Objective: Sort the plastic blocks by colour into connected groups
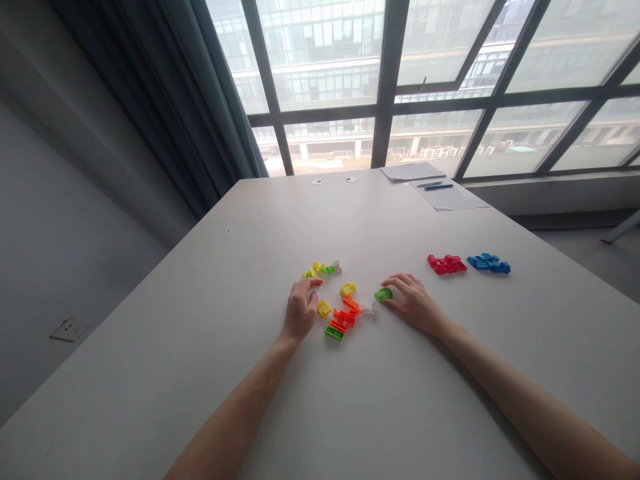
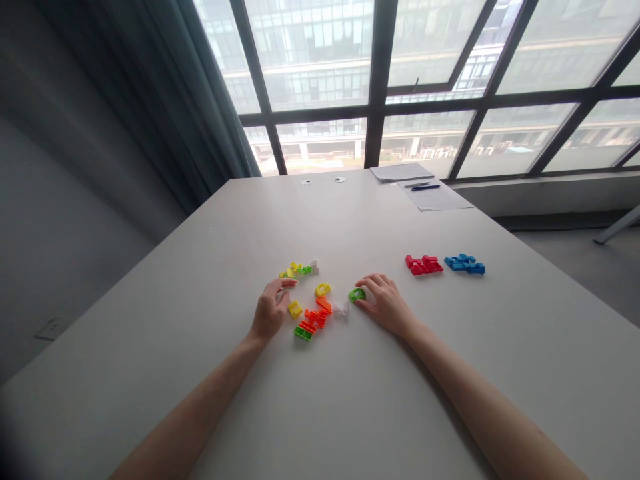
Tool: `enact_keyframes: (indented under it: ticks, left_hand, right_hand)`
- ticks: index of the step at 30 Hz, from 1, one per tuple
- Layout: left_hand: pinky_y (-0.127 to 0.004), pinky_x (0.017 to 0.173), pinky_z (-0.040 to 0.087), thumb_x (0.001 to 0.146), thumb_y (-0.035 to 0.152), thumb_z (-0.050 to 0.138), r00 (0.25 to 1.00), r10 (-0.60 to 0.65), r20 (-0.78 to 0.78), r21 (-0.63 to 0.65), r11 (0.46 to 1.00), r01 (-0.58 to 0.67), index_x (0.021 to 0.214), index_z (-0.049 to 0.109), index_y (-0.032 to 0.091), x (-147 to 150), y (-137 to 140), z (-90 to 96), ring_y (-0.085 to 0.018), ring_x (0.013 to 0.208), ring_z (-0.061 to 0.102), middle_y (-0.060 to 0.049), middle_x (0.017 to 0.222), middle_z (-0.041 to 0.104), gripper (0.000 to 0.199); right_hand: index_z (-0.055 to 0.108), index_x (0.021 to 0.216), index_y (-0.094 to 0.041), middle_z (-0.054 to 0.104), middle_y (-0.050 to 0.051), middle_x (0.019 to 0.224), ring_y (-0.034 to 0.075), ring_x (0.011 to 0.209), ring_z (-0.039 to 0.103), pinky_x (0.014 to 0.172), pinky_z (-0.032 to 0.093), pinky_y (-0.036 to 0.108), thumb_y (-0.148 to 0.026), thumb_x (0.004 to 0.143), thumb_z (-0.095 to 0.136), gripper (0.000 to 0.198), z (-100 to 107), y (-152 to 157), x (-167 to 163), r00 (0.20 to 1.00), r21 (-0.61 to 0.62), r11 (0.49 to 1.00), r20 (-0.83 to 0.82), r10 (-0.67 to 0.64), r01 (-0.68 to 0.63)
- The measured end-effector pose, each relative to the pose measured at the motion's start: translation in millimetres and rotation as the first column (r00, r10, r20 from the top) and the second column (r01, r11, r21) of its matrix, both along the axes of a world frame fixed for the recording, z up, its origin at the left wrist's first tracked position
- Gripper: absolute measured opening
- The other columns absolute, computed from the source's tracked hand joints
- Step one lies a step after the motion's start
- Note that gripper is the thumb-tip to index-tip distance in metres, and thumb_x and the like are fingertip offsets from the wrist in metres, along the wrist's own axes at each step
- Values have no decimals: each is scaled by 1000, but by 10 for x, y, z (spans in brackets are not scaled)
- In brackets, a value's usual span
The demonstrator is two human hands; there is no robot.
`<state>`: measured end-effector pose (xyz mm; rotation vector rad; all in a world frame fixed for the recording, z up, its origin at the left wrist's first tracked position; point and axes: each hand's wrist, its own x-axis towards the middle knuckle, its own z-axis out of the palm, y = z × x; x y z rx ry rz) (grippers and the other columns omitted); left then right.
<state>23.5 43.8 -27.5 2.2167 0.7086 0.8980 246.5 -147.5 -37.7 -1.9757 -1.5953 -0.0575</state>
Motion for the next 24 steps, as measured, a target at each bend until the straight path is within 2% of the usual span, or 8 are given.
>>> enact_keyframes:
  ticks: [7,14,24]
  left_hand:
    - [-43,94,49,80,6,45,1000,-9,-11,35,999,10,98,63,20,6,2,-2,-23,100,61,-6,100,68,29]
    - [-40,92,51,80,6,46,1000,-7,-12,31,1000,8,99,65,20,2,-11,13,-22,99,61,-6,100,68,31]
    - [-40,94,49,80,6,45,1000,-15,-2,10,1000,15,100,65,17,10,4,-7,-22,101,60,-8,101,68,30]
  right_hand:
    - [61,103,-26,64,7,105,23,101,58,89,46,42,-38,91,53,18,66,-25,-7,999,21,1000,-52,14,-12]
    - [59,95,-23,66,5,97,24,95,59,88,43,41,-38,89,56,17,36,-27,8,990,12,991,-39,-133,134]
    - [63,97,-23,68,6,99,24,100,58,92,41,41,-33,85,58,16,40,3,3,983,2,989,-101,-150,151]
